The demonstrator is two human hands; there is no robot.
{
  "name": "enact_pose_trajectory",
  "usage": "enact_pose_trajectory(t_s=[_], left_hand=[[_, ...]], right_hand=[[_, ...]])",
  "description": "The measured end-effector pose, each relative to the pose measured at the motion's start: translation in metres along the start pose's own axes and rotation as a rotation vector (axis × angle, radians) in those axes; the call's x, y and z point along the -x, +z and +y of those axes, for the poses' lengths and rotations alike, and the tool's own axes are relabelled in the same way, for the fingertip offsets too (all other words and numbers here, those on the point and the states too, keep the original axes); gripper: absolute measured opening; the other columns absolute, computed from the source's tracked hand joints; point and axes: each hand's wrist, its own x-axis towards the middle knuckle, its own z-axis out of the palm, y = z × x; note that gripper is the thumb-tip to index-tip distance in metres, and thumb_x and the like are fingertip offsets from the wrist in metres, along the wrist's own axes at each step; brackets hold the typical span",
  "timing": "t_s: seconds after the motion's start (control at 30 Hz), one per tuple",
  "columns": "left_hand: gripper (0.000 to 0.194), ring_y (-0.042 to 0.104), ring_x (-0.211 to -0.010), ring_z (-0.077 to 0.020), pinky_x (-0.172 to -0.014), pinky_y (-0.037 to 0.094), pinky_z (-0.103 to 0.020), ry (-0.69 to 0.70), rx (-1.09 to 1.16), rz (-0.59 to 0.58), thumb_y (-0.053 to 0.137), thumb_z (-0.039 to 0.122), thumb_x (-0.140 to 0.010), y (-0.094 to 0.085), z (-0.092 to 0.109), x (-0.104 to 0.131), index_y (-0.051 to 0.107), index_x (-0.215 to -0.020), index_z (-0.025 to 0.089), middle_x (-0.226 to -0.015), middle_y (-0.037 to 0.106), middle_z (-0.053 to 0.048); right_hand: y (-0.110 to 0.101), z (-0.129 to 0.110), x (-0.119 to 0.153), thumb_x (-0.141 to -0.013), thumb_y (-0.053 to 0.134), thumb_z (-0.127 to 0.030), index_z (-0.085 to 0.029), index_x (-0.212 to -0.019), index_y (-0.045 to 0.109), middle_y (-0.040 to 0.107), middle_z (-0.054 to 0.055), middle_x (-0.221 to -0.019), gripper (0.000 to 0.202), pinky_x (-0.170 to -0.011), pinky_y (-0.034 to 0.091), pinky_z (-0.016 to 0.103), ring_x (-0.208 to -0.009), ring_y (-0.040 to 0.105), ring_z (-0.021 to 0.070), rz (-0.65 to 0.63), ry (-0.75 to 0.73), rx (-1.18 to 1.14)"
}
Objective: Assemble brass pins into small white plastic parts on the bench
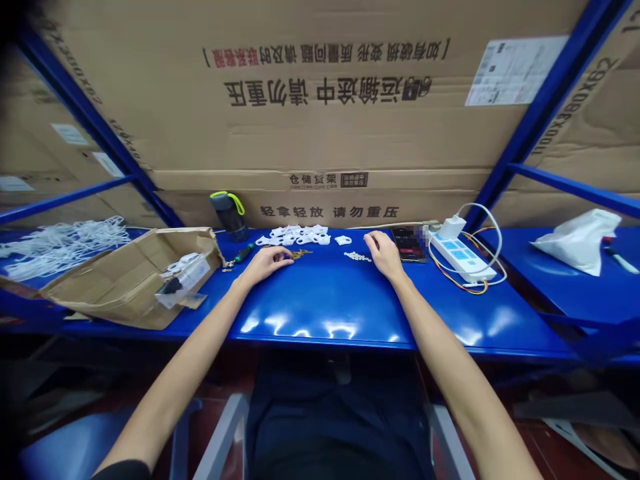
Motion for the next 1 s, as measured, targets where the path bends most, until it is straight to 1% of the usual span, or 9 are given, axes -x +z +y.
enact_pose_trajectory(t_s=[0.17, 0.3, 0.4, 0.63, 0.83, 1.0], left_hand=[[0.033, 0.063, -0.075, -0.0181, -0.072, 0.046, -0.029, 0.027, -0.053, -0.014, 0.065, 0.050, -0.099, -0.004, 0.003, 0.000, 0.080, -0.107, 0.021, -0.083, 0.071, -0.004], [0.034, 0.067, -0.087, -0.0210, -0.081, 0.050, -0.032, 0.060, -0.109, -0.046, 0.060, 0.048, -0.102, -0.010, 0.006, 0.001, 0.081, -0.112, 0.023, -0.096, 0.075, -0.007], [0.034, 0.069, -0.093, -0.0225, -0.086, 0.051, -0.034, 0.071, -0.135, -0.072, 0.057, 0.045, -0.104, -0.011, 0.007, 0.001, 0.082, -0.114, 0.024, -0.103, 0.074, -0.008], [0.034, 0.068, -0.094, -0.0214, -0.082, 0.051, -0.031, 0.040, -0.170, -0.046, 0.058, 0.048, -0.104, 0.000, 0.006, 0.001, 0.079, -0.116, 0.025, -0.103, 0.073, -0.007], [0.033, 0.069, -0.098, -0.0218, -0.085, 0.050, -0.031, 0.038, -0.210, -0.036, 0.054, 0.044, -0.106, 0.007, 0.012, -0.003, 0.078, -0.114, 0.024, -0.107, 0.073, -0.006], [0.031, 0.069, -0.097, -0.0222, -0.085, 0.050, -0.032, 0.026, -0.190, -0.022, 0.055, 0.043, -0.106, 0.010, 0.013, -0.005, 0.078, -0.110, 0.022, -0.106, 0.074, -0.006]], right_hand=[[-0.001, -0.001, -0.001, -0.105, 0.042, -0.064, -0.023, -0.096, 0.069, 0.075, 0.010, -0.101, 0.050, -0.091, 0.051, 0.045, -0.096, 0.068, 0.0289, 0.005, -0.021, 0.012], [-0.001, -0.001, -0.001, -0.105, 0.041, -0.065, -0.023, -0.097, 0.070, 0.075, 0.010, -0.102, 0.051, -0.091, 0.051, 0.045, -0.097, 0.068, 0.0289, 0.008, -0.023, 0.017], [-0.001, -0.001, -0.001, -0.105, 0.041, -0.065, -0.023, -0.097, 0.070, 0.076, 0.011, -0.102, 0.051, -0.092, 0.051, 0.045, -0.097, 0.068, 0.0292, 0.014, -0.025, 0.019], [0.000, 0.003, -0.001, -0.105, 0.043, -0.062, -0.024, -0.096, 0.070, 0.076, 0.010, -0.102, 0.048, -0.093, 0.051, 0.045, -0.098, 0.068, 0.0289, 0.004, -0.020, 0.013], [0.001, 0.002, -0.001, -0.105, 0.043, -0.061, -0.024, -0.095, 0.070, 0.075, 0.010, -0.101, 0.048, -0.091, 0.051, 0.044, -0.097, 0.067, 0.0284, -0.005, -0.027, 0.017], [0.001, 0.001, -0.001, -0.106, 0.042, -0.061, -0.023, -0.096, 0.070, 0.074, 0.010, -0.101, 0.047, -0.089, 0.051, 0.044, -0.093, 0.066, 0.0276, -0.043, -0.038, 0.039]])
